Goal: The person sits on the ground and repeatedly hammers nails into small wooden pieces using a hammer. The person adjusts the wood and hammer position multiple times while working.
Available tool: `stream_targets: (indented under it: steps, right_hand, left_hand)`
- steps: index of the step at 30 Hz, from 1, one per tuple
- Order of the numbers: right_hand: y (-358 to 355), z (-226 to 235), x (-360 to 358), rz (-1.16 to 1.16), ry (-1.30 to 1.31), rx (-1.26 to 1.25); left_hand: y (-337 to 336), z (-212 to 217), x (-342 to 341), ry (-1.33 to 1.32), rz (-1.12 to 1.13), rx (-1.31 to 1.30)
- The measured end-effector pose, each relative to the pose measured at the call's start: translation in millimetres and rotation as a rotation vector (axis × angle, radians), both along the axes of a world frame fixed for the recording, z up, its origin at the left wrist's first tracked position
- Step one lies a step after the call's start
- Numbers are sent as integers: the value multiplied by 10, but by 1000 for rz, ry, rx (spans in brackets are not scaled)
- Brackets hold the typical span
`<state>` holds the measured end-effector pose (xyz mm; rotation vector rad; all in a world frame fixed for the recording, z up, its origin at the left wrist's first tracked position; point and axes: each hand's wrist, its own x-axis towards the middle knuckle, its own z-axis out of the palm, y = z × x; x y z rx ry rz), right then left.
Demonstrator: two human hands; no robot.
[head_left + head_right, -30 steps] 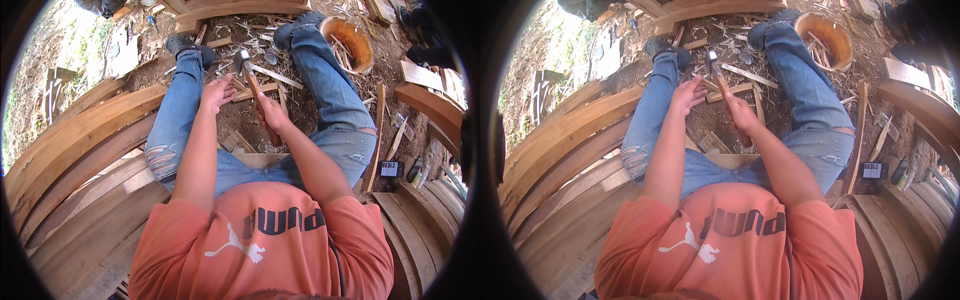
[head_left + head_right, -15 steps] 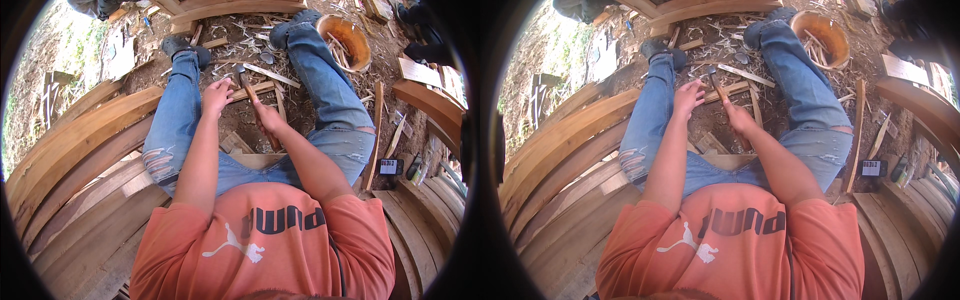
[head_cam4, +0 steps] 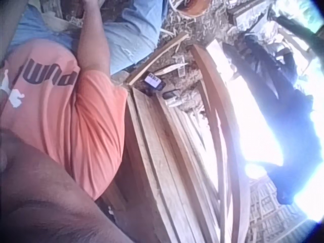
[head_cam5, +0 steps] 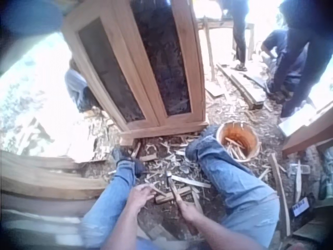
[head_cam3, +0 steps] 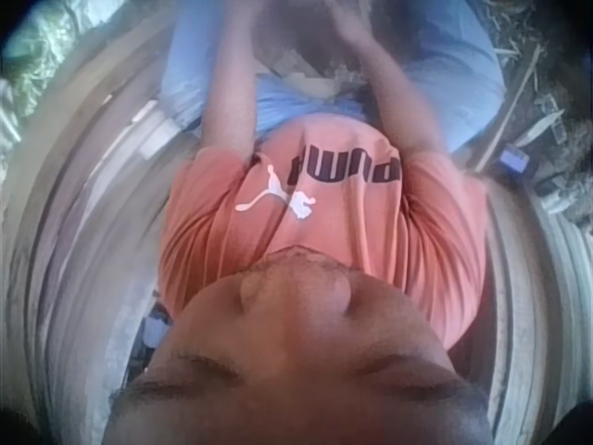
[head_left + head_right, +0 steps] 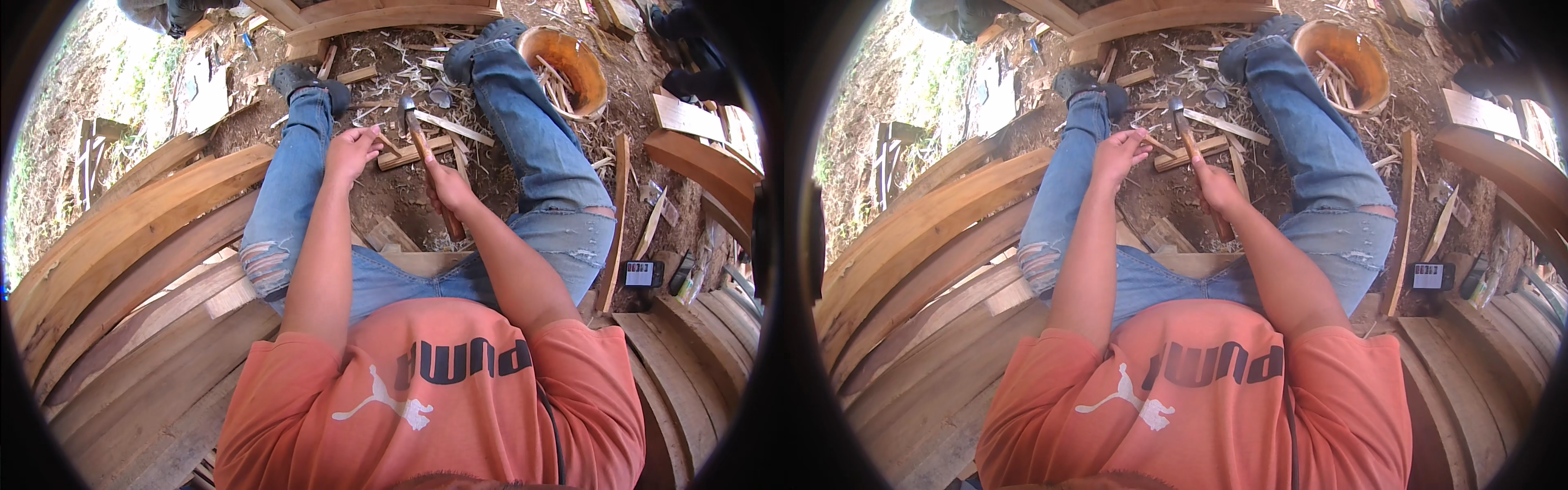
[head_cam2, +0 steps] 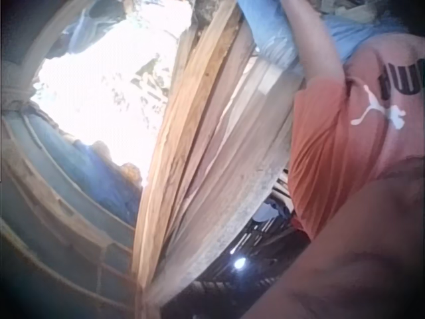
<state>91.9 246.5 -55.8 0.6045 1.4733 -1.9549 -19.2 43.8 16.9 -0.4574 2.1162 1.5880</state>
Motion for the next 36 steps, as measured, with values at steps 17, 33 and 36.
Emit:
stream_targets:
  steps: [17,33,36]
  right_hand:
    - [-46,49,24,46,-2,27]
    - [-116,160,57,78,19,-1]
    - [-122,164,70,92,21,36]
  left_hand:
    - [-27,-100,25,-43,6,17]
    - [-162,-200,31,-56,133,92]
    - [-223,-216,-33,-76,149,82]
